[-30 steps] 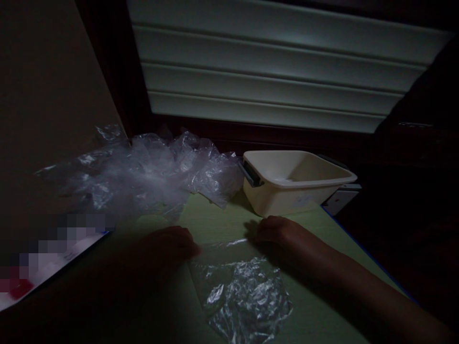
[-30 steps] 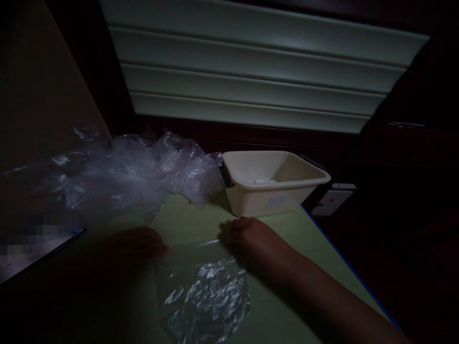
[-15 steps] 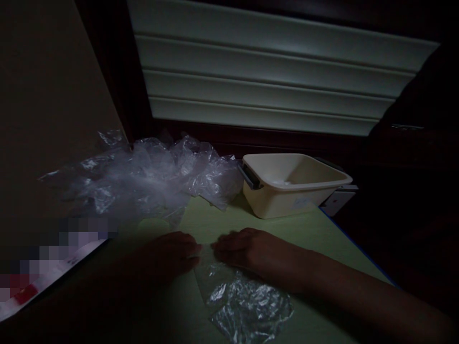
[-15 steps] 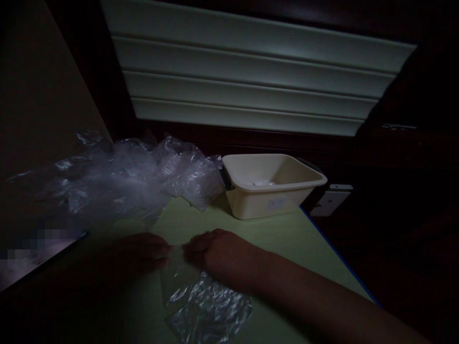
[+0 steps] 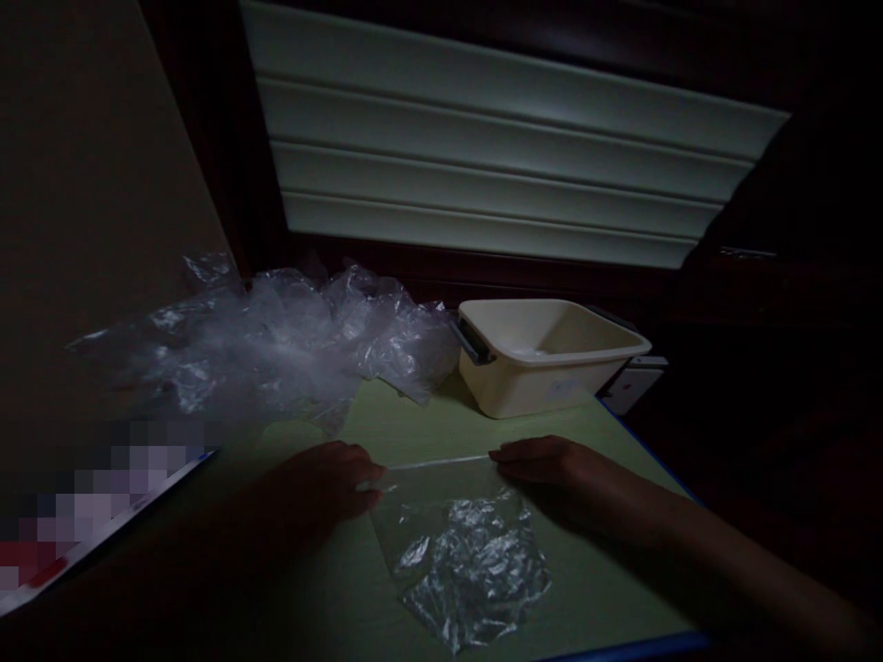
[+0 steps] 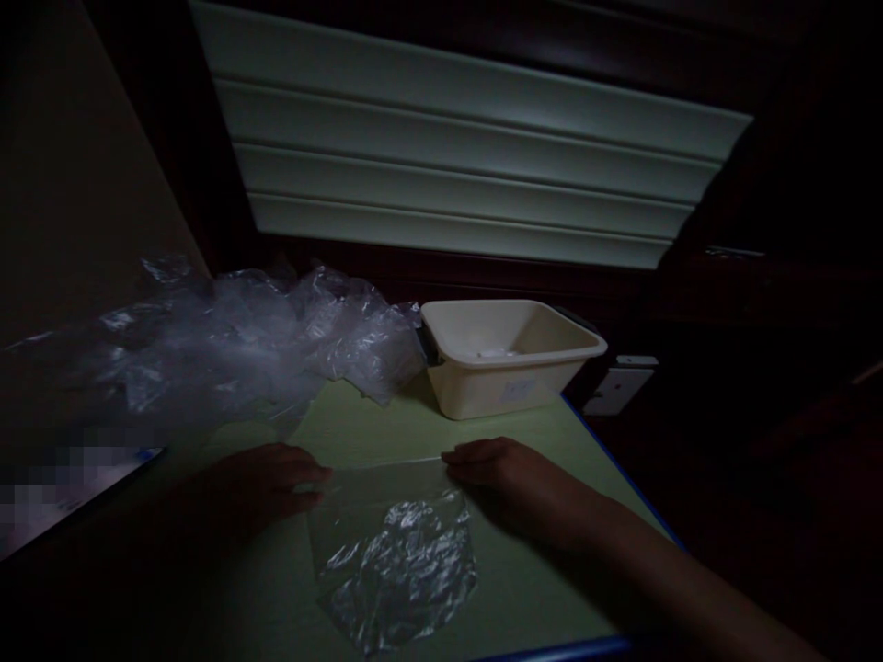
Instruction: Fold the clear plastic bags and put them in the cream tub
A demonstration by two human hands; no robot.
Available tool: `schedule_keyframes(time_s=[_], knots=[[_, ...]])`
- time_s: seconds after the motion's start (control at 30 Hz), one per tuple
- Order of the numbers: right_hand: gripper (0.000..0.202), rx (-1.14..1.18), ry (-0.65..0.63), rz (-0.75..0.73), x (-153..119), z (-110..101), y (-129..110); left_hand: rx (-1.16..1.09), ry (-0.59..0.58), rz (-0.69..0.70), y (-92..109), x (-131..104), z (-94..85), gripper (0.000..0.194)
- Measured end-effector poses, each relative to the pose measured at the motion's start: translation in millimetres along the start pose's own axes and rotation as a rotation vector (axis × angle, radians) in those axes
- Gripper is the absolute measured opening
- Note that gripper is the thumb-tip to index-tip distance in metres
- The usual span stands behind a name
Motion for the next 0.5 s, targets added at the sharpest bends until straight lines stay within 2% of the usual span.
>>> schedule_keyframes(time_s=[0.07,0.2,0.37,0.5], knots=[[0.043,0.006,-0.005,0.044,2,-2,2,0.003,0.007,-0.022,-3,3,1.0,0.019],[0.026,-0.013,0.008,0.145,24,-4,9,-0.003,0.030,-0.098,-8,9,-5.3,0.022],[0.008,-0.033,0.029,0.224,41,5,23,-0.025,0.088,-0.138,-1,7,-16.5,0.026],[0.011,-0.021,0.046,0.246,41,9,24,-0.077,0.169,-0.241,-5,3,-20.5,0.028]])
Point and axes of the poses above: each hand's wrist, its own x-axis towards the middle knuckle, its own z-axis out of the palm, y = z × x, the point moved 8 cm from there along x, towards the middle knuckle, and after that the axes turned 12 degrees about -z, right-handed, at the moved point
